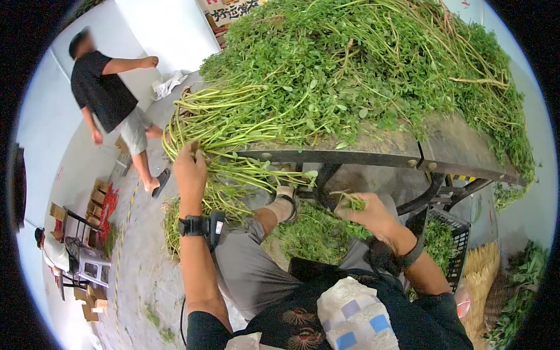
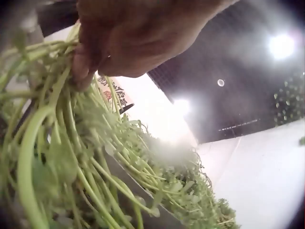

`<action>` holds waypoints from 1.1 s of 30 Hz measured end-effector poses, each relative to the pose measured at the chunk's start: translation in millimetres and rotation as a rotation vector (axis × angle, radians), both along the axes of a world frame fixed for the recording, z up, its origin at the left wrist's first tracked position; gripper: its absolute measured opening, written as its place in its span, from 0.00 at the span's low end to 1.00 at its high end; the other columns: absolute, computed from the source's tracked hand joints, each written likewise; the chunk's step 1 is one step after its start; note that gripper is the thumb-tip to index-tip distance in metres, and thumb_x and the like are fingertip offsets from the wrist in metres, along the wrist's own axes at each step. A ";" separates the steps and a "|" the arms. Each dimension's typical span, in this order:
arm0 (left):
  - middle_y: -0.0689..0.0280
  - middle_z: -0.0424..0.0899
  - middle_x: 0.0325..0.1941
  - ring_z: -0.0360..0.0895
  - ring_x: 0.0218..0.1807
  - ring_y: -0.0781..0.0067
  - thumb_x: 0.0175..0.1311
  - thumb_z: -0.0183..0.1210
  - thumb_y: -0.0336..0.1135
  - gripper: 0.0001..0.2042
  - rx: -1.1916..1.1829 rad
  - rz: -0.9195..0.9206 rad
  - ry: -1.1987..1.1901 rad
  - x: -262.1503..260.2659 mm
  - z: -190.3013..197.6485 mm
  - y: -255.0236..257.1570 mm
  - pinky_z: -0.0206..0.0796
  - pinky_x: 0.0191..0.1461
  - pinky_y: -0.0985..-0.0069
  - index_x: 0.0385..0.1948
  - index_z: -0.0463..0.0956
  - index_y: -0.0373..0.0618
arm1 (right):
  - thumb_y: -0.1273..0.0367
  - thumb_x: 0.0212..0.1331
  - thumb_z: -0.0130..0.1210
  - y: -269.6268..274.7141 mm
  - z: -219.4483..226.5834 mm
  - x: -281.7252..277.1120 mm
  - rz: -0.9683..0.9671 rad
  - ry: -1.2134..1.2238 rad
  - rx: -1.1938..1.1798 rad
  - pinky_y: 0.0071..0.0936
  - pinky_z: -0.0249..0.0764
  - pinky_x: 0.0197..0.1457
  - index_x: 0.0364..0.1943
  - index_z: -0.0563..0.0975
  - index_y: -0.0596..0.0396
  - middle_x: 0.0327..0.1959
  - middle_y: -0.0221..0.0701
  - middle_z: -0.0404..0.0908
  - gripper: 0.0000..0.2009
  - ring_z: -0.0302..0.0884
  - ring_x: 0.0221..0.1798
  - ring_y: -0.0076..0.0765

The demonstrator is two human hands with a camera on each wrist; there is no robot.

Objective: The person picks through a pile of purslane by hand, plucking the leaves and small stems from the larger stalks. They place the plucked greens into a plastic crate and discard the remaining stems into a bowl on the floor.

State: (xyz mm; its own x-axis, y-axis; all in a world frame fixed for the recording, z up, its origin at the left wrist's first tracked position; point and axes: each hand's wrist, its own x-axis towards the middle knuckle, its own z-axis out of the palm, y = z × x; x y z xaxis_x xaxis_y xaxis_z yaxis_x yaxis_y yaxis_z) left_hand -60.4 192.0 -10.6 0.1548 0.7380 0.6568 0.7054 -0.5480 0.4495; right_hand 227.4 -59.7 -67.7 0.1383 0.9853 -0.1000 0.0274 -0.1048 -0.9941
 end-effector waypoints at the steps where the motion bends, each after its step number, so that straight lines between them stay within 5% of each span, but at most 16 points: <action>1: 0.49 0.79 0.36 0.77 0.40 0.48 0.56 0.49 0.24 0.10 0.002 0.006 -0.003 -2.9 1.8 2.5 0.67 0.44 0.62 0.40 0.74 0.34 | 0.69 0.53 0.61 5.0 10.1 -0.1 0.006 -0.003 0.002 0.19 0.66 0.37 0.32 0.79 0.58 0.30 0.23 0.77 0.07 0.69 0.32 0.17; 5: 0.51 0.79 0.37 0.76 0.39 0.48 0.58 0.51 0.25 0.10 -0.023 0.012 0.048 -15.2 6.1 17.4 0.67 0.42 0.61 0.40 0.74 0.35 | 0.67 0.50 0.62 53.4 73.2 -18.4 0.110 -0.240 0.212 0.19 0.66 0.27 0.28 0.78 0.56 0.22 0.21 0.76 0.08 0.69 0.23 0.16; 9: 0.52 0.79 0.36 0.78 0.36 0.51 0.58 0.51 0.26 0.10 -0.161 -0.016 -0.109 -16.8 5.6 8.1 0.68 0.41 0.64 0.41 0.74 0.37 | 0.65 0.46 0.64 141.1 103.0 -68.6 0.079 -0.737 0.740 0.27 0.71 0.32 0.33 0.81 0.53 0.26 0.33 0.81 0.11 0.78 0.29 0.31; 11: 0.52 0.80 0.36 0.80 0.31 0.56 0.58 0.51 0.25 0.10 -0.200 -0.018 -0.160 -16.8 9.2 1.3 0.69 0.38 0.67 0.41 0.74 0.38 | 0.64 0.46 0.62 190.2 94.1 -94.3 -0.029 -1.012 0.798 0.35 0.72 0.33 0.33 0.80 0.50 0.29 0.38 0.80 0.10 0.78 0.31 0.44; 13: 0.52 0.80 0.37 0.81 0.28 0.60 0.58 0.51 0.25 0.10 -0.106 -0.008 -0.066 -24.7 -1.0 10.3 0.69 0.36 0.69 0.41 0.74 0.38 | 0.66 0.47 0.58 225.6 83.4 -112.0 -0.030 -1.174 0.717 0.37 0.73 0.33 0.31 0.80 0.50 0.28 0.38 0.79 0.07 0.79 0.32 0.44; 14: 0.53 0.80 0.38 0.81 0.29 0.60 0.59 0.52 0.27 0.10 -0.250 -0.056 -0.180 -24.7 7.5 0.7 0.70 0.37 0.69 0.42 0.74 0.37 | 0.68 0.48 0.55 236.2 82.2 -117.6 -0.038 -1.330 0.628 0.38 0.73 0.34 0.29 0.79 0.50 0.27 0.38 0.78 0.05 0.79 0.33 0.44; 19: 0.53 0.80 0.40 0.80 0.35 0.57 0.58 0.53 0.28 0.12 -0.270 -0.032 -0.202 -33.2 -0.4 9.0 0.69 0.42 0.66 0.44 0.73 0.38 | 0.71 0.49 0.50 244.2 79.9 -119.2 -0.021 -1.475 0.673 0.39 0.72 0.28 0.25 0.76 0.51 0.28 0.37 0.77 0.03 0.78 0.33 0.43; 24: 0.61 0.77 0.45 0.76 0.44 0.57 0.56 0.55 0.30 0.15 -0.194 -0.083 -0.060 -33.7 1.9 1.1 0.68 0.46 0.66 0.46 0.75 0.50 | 0.66 0.47 0.55 205.8 77.9 -129.4 -0.019 -1.333 0.791 0.38 0.72 0.28 0.24 0.77 0.52 0.25 0.37 0.77 0.06 0.78 0.32 0.43; 27: 0.68 0.75 0.48 0.76 0.42 0.59 0.54 0.58 0.33 0.14 -0.189 -0.144 0.067 -32.9 3.4 -7.8 0.68 0.43 0.68 0.44 0.79 0.60 | 0.62 0.46 0.63 204.7 73.8 -129.0 0.142 -1.134 0.442 0.33 0.70 0.33 0.34 0.79 0.54 0.30 0.34 0.80 0.13 0.77 0.31 0.39; 29: 0.68 0.75 0.48 0.77 0.41 0.60 0.54 0.59 0.35 0.10 -0.106 -0.145 0.173 -33.6 3.2 -10.3 0.68 0.41 0.68 0.39 0.81 0.57 | 0.64 0.50 0.63 208.3 63.0 -125.0 0.236 -0.364 0.218 0.26 0.69 0.37 0.37 0.79 0.58 0.32 0.29 0.81 0.14 0.74 0.33 0.25; 31: 0.69 0.75 0.48 0.77 0.41 0.61 0.54 0.60 0.36 0.08 -0.117 -0.138 0.169 -32.7 3.6 -11.6 0.69 0.39 0.67 0.36 0.82 0.56 | 0.65 0.51 0.63 207.2 58.9 -125.9 0.266 -0.261 0.274 0.22 0.68 0.40 0.38 0.79 0.59 0.32 0.25 0.79 0.14 0.68 0.34 0.18; 33: 0.68 0.75 0.48 0.77 0.40 0.62 0.53 0.61 0.34 0.08 -0.152 -0.150 0.178 -33.2 3.7 -11.5 0.68 0.41 0.69 0.36 0.81 0.52 | 0.63 0.50 0.64 205.3 62.4 -130.3 0.283 -0.148 0.224 0.20 0.65 0.32 0.37 0.79 0.58 0.28 0.23 0.77 0.15 0.67 0.29 0.17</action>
State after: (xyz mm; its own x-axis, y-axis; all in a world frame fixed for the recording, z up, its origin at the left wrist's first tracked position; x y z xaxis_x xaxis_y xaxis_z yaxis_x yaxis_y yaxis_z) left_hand -93.6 180.5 -6.9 0.3731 0.7861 0.4928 0.6968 -0.5882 0.4105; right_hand 97.1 145.5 -5.3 -0.1458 0.9817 0.1222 0.1692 0.1464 -0.9746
